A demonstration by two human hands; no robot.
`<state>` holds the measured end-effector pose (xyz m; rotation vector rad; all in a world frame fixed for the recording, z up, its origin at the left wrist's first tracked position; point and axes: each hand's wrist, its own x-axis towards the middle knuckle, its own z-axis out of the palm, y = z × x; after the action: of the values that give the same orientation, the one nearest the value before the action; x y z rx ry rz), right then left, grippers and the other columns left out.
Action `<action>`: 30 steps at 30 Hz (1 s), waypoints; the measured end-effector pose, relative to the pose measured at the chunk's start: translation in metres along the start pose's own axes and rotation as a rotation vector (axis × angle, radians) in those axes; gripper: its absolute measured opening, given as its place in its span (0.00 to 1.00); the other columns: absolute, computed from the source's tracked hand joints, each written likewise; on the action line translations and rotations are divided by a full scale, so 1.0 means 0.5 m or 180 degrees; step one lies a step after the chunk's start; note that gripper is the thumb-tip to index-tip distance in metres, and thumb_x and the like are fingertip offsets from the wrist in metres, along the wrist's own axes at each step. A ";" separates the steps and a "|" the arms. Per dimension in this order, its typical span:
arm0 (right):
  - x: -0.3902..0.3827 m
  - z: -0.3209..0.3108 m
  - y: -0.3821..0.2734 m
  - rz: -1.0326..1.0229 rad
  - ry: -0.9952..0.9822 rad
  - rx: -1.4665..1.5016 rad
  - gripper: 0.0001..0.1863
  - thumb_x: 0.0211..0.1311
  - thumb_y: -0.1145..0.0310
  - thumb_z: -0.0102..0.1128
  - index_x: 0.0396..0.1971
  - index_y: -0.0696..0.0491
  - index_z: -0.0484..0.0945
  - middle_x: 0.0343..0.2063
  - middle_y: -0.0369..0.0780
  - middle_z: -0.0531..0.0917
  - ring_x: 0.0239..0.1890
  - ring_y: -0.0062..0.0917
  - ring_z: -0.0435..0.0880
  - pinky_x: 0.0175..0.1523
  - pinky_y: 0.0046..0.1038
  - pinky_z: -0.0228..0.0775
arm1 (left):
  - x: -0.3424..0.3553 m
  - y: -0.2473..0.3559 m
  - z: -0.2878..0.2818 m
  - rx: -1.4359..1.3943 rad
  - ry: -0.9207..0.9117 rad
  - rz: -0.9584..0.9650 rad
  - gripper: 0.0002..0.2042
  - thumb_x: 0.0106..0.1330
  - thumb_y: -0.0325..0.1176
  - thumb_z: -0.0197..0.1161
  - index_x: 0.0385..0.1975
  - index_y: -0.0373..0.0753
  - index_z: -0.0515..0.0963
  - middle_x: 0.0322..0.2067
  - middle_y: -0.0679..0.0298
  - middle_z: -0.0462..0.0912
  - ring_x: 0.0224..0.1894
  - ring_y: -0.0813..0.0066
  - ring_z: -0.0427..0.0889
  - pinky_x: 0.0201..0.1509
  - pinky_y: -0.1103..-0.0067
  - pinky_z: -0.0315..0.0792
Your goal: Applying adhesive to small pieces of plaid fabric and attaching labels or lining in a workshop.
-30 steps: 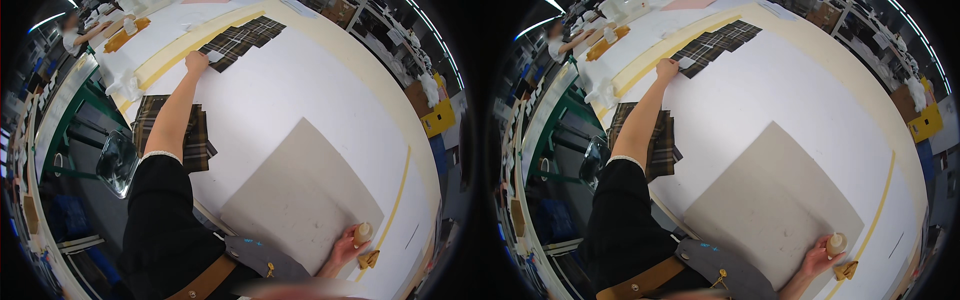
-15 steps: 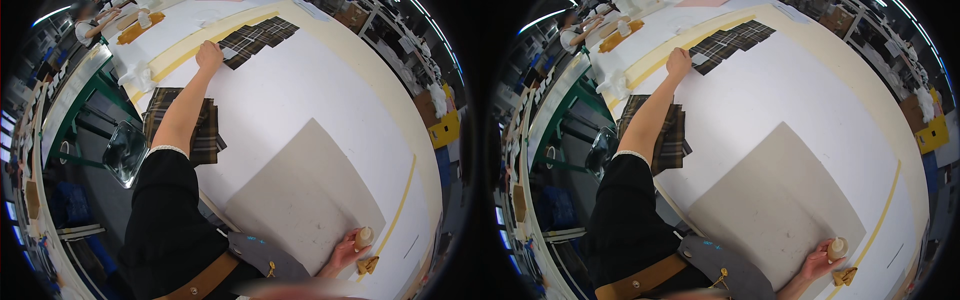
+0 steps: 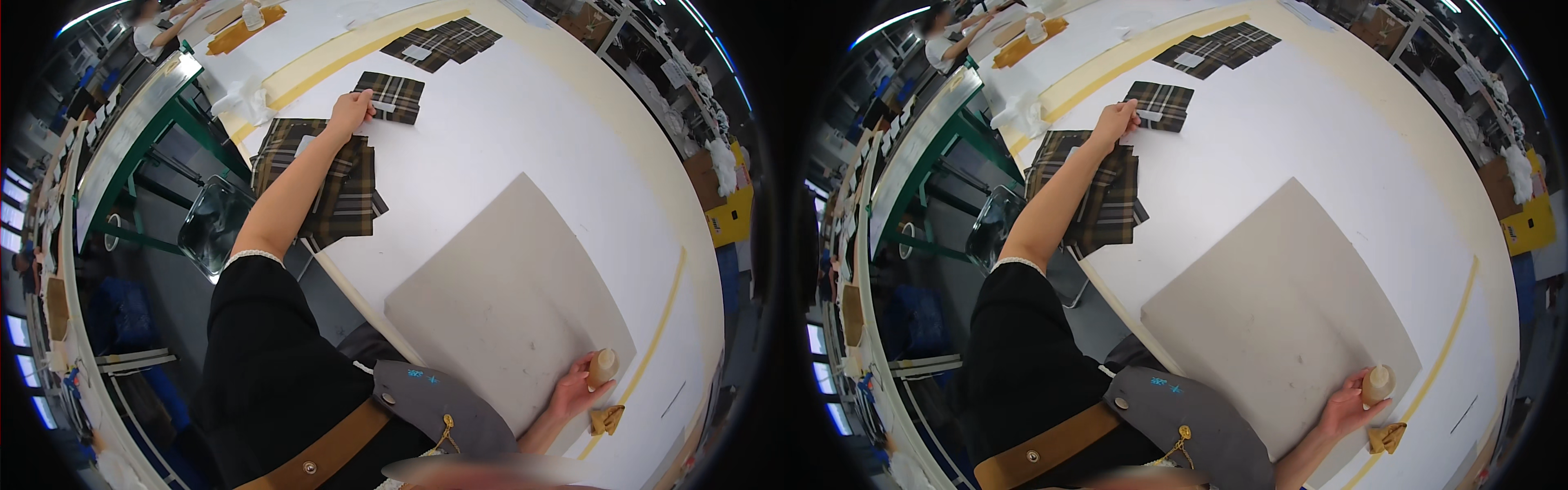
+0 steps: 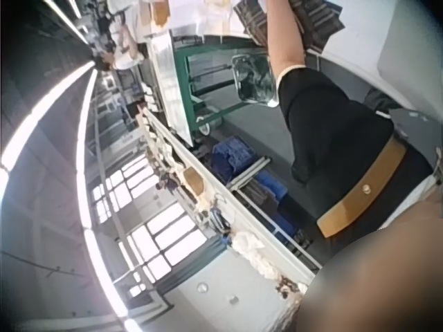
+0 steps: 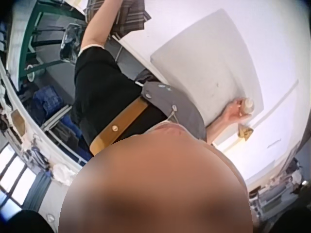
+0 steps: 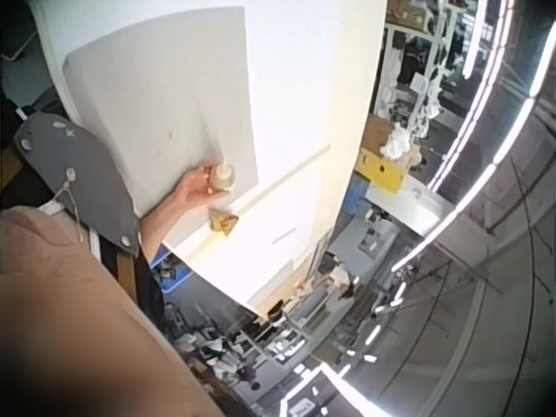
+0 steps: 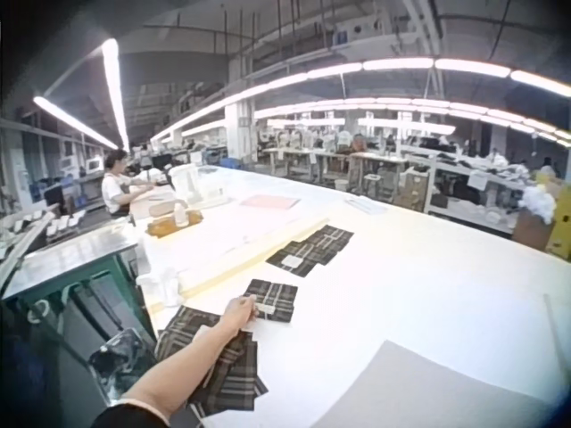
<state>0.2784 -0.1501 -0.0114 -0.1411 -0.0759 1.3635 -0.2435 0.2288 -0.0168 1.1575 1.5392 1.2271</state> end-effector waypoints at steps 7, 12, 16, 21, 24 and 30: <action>-0.005 0.001 0.005 0.0059 -0.0029 0.0138 0.29 0.60 0.57 0.58 0.57 0.53 0.62 0.54 0.38 0.69 0.59 0.30 0.65 0.50 0.29 0.75 | 0.006 -0.015 -0.035 0.0390 0.0248 -0.0014 0.22 0.62 0.50 0.55 0.20 0.34 0.75 0.19 0.62 0.79 0.18 0.79 0.74 0.24 0.81 0.69; -0.003 -0.001 -0.008 0.0127 0.0065 0.0334 0.27 0.59 0.57 0.59 0.54 0.53 0.66 0.54 0.39 0.70 0.58 0.28 0.65 0.49 0.28 0.75 | -0.001 0.004 -0.058 -0.0367 -0.0030 -0.0581 0.33 0.63 0.62 0.45 0.25 0.31 0.78 0.22 0.61 0.80 0.22 0.76 0.77 0.30 0.82 0.72; -0.005 0.027 -0.047 0.0505 0.0059 -0.0021 0.25 0.61 0.54 0.56 0.52 0.54 0.68 0.51 0.39 0.72 0.54 0.28 0.70 0.48 0.25 0.75 | 0.000 0.001 -0.070 -0.0512 -0.0267 -0.0618 0.36 0.64 0.64 0.39 0.28 0.30 0.79 0.25 0.61 0.81 0.27 0.76 0.77 0.34 0.83 0.72; 0.018 0.067 -0.150 0.0262 0.1960 -0.3245 0.28 0.60 0.44 0.50 0.49 0.52 0.70 0.39 0.40 0.78 0.39 0.27 0.79 0.41 0.23 0.76 | -0.005 0.006 -0.074 -0.0828 -0.0673 -0.0630 0.34 0.67 0.59 0.36 0.30 0.31 0.79 0.28 0.61 0.81 0.30 0.77 0.77 0.38 0.82 0.72; 0.049 0.110 -0.165 0.1000 0.2004 -0.5416 0.30 0.56 0.45 0.55 0.49 0.55 0.68 0.40 0.41 0.77 0.38 0.25 0.78 0.37 0.25 0.73 | -0.013 0.004 -0.072 -0.0856 -0.0682 -0.0657 0.31 0.69 0.56 0.37 0.32 0.31 0.78 0.27 0.62 0.80 0.30 0.77 0.77 0.38 0.83 0.72; 0.122 0.224 -0.065 0.2370 0.0985 -0.8271 0.32 0.49 0.49 0.65 0.48 0.56 0.69 0.36 0.42 0.80 0.39 0.31 0.79 0.41 0.31 0.72 | -0.013 -0.002 -0.062 -0.0877 -0.0563 -0.0482 0.17 0.69 0.43 0.46 0.28 0.36 0.75 0.26 0.63 0.80 0.28 0.78 0.77 0.34 0.85 0.70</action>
<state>0.3069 -0.0905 0.1024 -2.6711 -1.6110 0.9780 -0.2721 0.2158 -0.0119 0.9259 1.2574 1.1602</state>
